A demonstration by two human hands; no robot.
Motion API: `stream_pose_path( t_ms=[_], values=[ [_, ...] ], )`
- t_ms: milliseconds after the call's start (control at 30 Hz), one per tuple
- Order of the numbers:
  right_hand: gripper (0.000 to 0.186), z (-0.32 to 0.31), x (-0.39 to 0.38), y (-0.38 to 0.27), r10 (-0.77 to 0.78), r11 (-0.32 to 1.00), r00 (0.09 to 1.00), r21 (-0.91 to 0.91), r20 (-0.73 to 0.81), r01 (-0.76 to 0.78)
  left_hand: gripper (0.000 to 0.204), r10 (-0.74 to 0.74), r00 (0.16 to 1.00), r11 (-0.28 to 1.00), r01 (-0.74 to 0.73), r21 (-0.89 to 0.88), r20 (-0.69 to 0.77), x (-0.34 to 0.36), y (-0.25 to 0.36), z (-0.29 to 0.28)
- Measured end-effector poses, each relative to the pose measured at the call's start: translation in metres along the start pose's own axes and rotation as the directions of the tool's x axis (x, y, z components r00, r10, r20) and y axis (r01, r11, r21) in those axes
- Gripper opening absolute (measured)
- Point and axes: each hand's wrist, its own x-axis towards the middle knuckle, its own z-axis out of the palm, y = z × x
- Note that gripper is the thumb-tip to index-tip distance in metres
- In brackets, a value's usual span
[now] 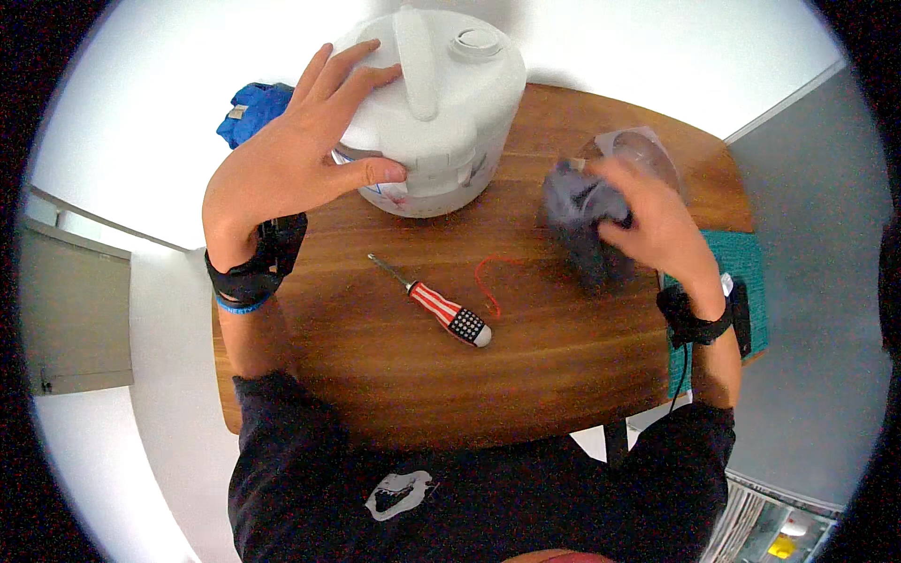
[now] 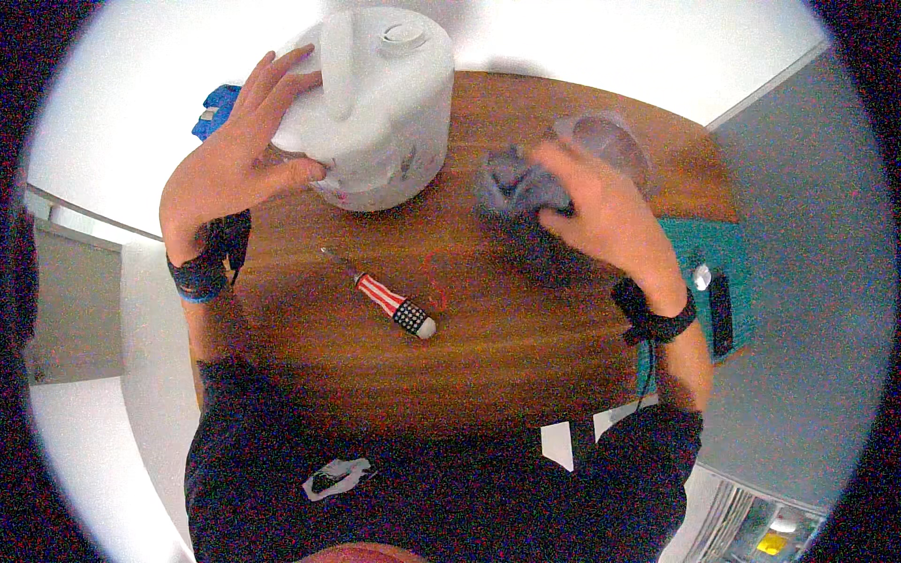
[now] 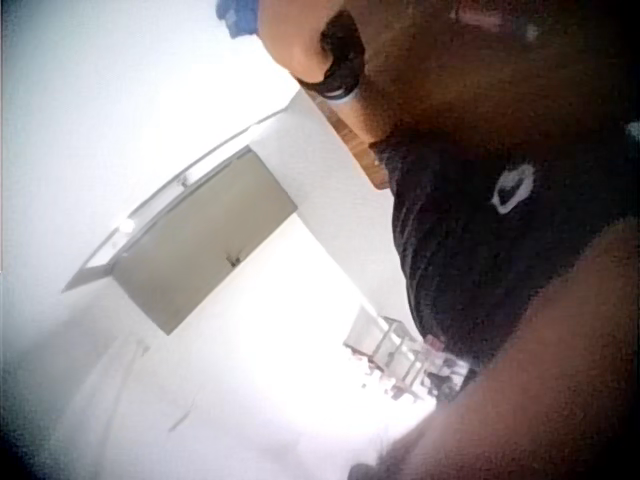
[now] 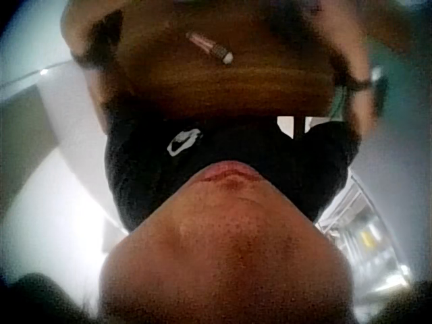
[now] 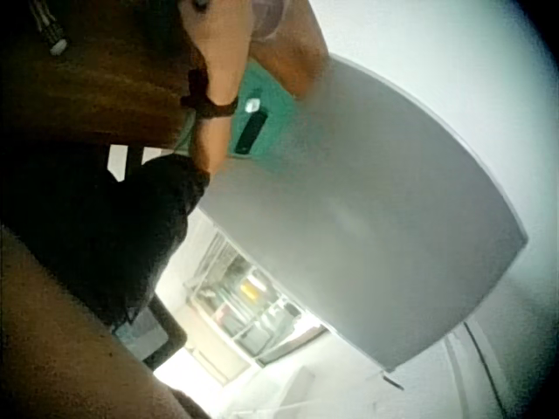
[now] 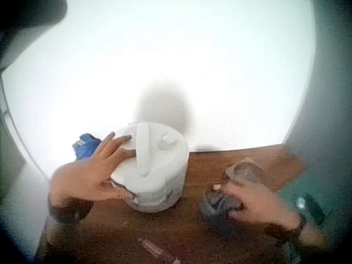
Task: The person wipes the exterior of a white rice cooker with a gray cloth, then uses a screwdriver to open the casing and access the internal wiring. The person manipulates internal wires and components with the screwdriver and hands.
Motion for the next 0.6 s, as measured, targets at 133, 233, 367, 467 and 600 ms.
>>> stream_pose_path(
  t_ms=[133, 233, 367, 467, 600],
  values=[
    [0.074, -0.003, 0.04, -0.013, 0.17, 0.909, 0.887, 0.416, -0.429, 0.027, 0.085, 0.02, 0.997, 1.0, -0.021, -0.002, -0.071, -0.001, 0.0, 0.001],
    [0.065, 0.01, 0.079, -0.032, 0.251, 0.746, 0.859, 0.655, -0.446, 0.122, 0.085, -0.008, 0.997, 1.0, 0.008, -0.001, -0.08, -0.004, 0.001, 0.005],
    [0.066, 0.078, 0.124, 0.01, 0.459, 0.422, 0.86, 0.907, -0.221, 0.008, 0.087, -0.055, 0.994, 0.998, 0.052, -0.034, -0.089, 0.002, 0.004, 0.011],
    [0.078, 0.101, 0.142, 0.003, 0.507, 0.224, 0.862, 0.965, 0.004, -0.137, 0.09, -0.123, 0.989, 0.991, 0.119, -0.057, -0.078, -0.002, 0.007, 0.011],
    [0.086, 0.082, 0.153, -0.036, 0.532, 0.105, 0.811, 0.931, 0.244, -0.349, 0.091, -0.127, 0.989, 0.991, 0.124, -0.045, -0.079, -0.004, 0.007, 0.011]
  ],
)
